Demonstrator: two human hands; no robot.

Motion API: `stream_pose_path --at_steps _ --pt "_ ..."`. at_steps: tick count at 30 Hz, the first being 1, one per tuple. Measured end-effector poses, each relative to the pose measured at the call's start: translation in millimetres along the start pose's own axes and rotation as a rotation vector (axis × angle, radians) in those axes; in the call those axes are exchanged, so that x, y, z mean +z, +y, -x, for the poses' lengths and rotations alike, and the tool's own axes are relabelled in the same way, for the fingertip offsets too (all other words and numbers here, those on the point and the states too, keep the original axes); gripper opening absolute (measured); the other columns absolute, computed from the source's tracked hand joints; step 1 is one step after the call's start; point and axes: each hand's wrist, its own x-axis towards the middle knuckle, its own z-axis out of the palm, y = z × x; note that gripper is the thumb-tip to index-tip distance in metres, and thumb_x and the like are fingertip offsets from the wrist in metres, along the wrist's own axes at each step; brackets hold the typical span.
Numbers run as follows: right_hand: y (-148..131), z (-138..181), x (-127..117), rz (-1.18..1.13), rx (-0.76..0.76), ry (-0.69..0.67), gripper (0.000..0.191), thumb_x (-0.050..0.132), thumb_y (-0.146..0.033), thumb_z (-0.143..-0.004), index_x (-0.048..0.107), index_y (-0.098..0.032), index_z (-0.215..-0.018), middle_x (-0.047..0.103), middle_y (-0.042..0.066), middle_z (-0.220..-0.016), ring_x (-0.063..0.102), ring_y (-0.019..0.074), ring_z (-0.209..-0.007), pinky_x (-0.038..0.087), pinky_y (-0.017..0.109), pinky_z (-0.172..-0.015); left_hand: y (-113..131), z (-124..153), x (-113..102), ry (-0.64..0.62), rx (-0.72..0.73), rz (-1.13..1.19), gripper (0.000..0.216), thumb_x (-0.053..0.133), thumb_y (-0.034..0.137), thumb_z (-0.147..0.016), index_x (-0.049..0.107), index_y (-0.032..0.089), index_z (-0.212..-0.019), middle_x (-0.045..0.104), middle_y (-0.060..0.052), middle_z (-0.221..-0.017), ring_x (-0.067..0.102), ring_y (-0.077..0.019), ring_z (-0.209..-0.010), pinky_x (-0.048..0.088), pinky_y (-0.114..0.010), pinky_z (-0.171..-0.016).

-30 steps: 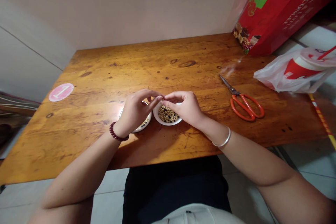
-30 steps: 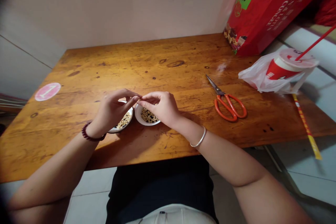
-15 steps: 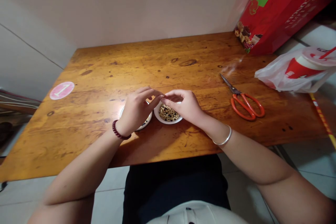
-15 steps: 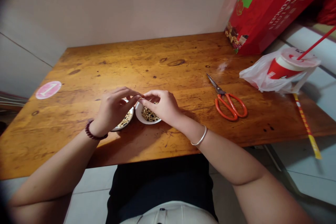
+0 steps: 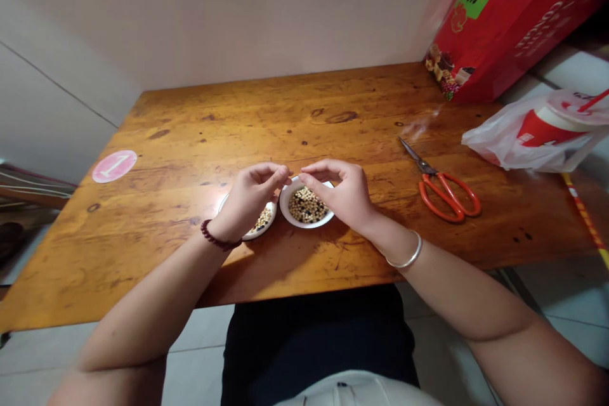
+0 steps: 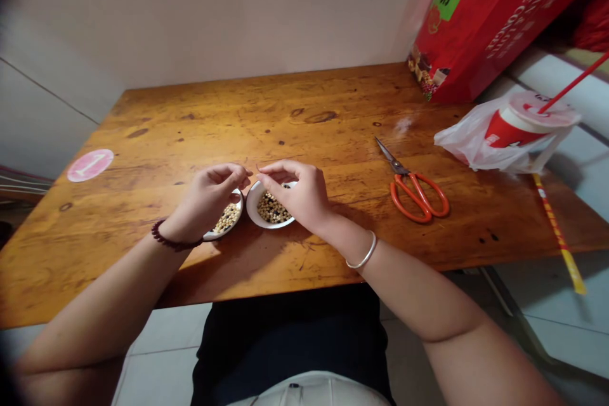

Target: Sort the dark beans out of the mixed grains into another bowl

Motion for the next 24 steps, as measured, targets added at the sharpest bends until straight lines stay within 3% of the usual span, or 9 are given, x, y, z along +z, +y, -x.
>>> stream_pose_path --at_steps 6,10,24 --pt "-5.8 1.3 -1.5 0.050 -0.034 0.003 0.010 0.072 -0.028 -0.081 0.074 -0.019 -0.079 0.077 0.002 -0.077 0.072 0.0135 -0.068 0.058 0.025 -0.068 -0.3 1.4 3.7 -0.074 -0.180 0.224 0.035 0.080 0.052 -0.073 0.076 0.022 -0.090 0.070 -0.003 -0.094 0.060 -0.0096 -0.079 0.047 -0.017 -0.063" --pt "-5.2 1.7 -2.4 0.105 -0.040 -0.020 0.008 0.072 -0.026 -0.078 0.072 -0.019 -0.073 0.076 0.001 -0.073 0.071 0.0137 -0.066 0.055 0.024 -0.065 0.6 3.2 3.9 -0.120 -0.170 0.244 0.029 0.078 0.048 -0.077 0.077 0.023 -0.091 0.069 -0.001 -0.093 0.060 -0.0087 -0.079 0.048 -0.018 -0.067" --pt "-7.4 1.1 -3.6 0.109 0.000 -0.081 0.007 0.073 -0.023 -0.073 0.072 -0.018 -0.068 0.075 0.001 -0.069 0.068 0.0132 -0.063 0.052 0.024 -0.064 0.3 3.6 4.5 -0.061 -0.142 0.175 0.033 0.078 0.052 -0.075 0.077 0.023 -0.091 0.071 -0.001 -0.089 0.061 -0.0087 -0.074 0.048 -0.019 -0.063"
